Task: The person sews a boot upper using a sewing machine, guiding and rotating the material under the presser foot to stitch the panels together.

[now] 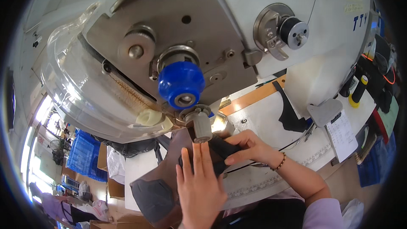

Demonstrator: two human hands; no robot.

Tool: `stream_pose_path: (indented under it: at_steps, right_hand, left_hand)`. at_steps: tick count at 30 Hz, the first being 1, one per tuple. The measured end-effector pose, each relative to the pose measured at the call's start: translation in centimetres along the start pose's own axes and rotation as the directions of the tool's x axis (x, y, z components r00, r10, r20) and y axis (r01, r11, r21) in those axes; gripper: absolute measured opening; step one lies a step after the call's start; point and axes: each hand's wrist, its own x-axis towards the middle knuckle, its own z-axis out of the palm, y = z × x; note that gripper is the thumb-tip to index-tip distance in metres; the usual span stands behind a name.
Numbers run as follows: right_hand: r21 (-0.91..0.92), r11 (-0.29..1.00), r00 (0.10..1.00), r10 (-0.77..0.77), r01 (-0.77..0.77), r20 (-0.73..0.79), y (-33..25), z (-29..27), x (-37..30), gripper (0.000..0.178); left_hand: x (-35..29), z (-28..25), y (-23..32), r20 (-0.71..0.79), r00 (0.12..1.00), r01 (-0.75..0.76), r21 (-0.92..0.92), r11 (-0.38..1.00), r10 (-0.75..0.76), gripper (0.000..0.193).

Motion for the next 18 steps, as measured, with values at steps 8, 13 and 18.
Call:
stream_pose_path:
  at_steps: [8, 13, 18]
  right_hand:
    - [-0.033, 0.999, 0.999, -0.040, 0.040, 0.021, 0.1, -0.8, 0.1, 0.029]
    - [0.008, 1.000, 1.000, 0.017, -0.017, 0.015, 0.2, 0.4, 0.5, 0.025]
    - [0.016, 0.996, 0.995, -0.083, 0.083, 0.053, 1.1, -0.6, 0.6, 0.024]
  left_hand:
    - [-7.1, -4.7, -4.1, -0.196, 0.922, -0.372, -0.683, 0.628, 0.333, 0.036]
    - [-4.4, -8.2, -12.2, 0.094, 0.995, 0.080, -0.750, 0.657, -0.013, 0.025]
    - [6.9, -1.5, -15.7, 0.106, 0.929, -0.192, -0.678, 0.709, 0.353, 0.051]
